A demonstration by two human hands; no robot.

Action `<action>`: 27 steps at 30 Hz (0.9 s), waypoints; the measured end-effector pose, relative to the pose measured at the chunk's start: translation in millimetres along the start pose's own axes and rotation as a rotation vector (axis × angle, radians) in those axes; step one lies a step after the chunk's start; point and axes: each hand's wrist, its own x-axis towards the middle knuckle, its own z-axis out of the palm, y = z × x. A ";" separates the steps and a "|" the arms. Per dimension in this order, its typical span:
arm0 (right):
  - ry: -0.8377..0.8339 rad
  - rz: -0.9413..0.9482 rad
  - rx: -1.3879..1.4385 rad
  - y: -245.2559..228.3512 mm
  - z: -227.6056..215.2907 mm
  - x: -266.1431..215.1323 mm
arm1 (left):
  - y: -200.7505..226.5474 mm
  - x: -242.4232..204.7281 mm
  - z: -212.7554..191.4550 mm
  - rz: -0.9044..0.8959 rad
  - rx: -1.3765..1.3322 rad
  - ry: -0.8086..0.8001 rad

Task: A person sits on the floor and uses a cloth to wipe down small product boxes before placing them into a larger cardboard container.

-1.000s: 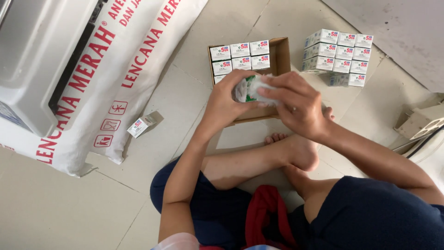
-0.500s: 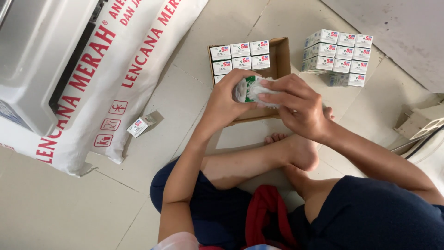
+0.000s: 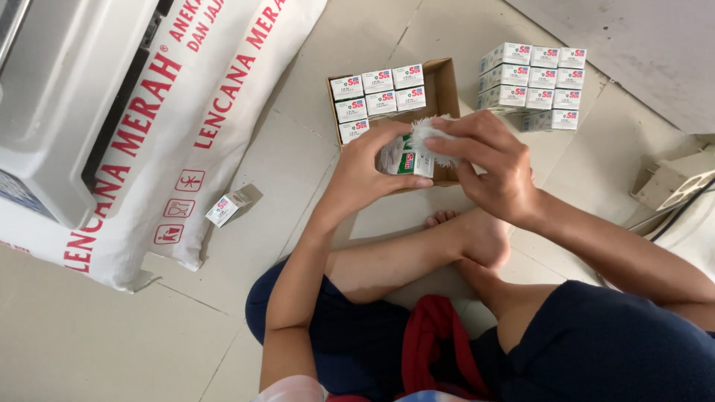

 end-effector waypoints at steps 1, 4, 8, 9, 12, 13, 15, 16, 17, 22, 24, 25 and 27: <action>0.001 0.001 -0.006 -5.2 0.2 -2.0 | -2.1 0.7 0.5 0.005 -0.003 -0.003; -0.036 -0.073 0.040 -15.9 1.4 -6.5 | -7.0 2.4 1.1 -0.003 0.002 0.010; -0.019 -0.022 -0.001 -2.8 -1.1 -9.3 | 2.9 0.9 -1.9 0.042 0.036 0.003; -0.006 -0.014 -0.039 4.2 -2.5 -9.5 | 8.4 -0.4 -3.8 0.055 0.028 0.000; -0.014 0.023 -0.010 -16.5 -0.6 -15.4 | 8.4 2.0 1.9 0.061 -0.011 0.012; -0.014 0.017 -0.018 -17.8 -1.4 -15.1 | 4.3 3.8 1.6 0.070 -0.013 0.014; -0.049 -0.057 0.077 -22.6 -2.0 -17.6 | -5.0 4.5 2.4 0.102 0.061 0.015; -0.050 -0.059 0.073 -15.5 -6.5 -17.7 | 2.5 2.8 1.6 0.106 0.060 0.016; -0.050 -0.059 0.037 -8.3 -11.1 -17.6 | 9.9 1.1 0.8 0.119 0.083 0.002; -0.053 -0.079 -0.065 -16.2 -16.6 -22.6 | 13.1 -0.1 10.9 0.124 0.054 -0.009; -0.050 -0.107 0.018 -32.9 -11.4 -22.3 | 5.1 1.2 13.2 0.087 0.042 0.000; -0.050 -0.106 0.021 -26.1 -15.1 -21.9 | 9.6 0.0 12.1 0.084 0.043 0.001; -0.070 -0.009 -0.017 -12.0 -22.4 -20.8 | 18.5 -2.3 9.8 0.092 0.068 -0.013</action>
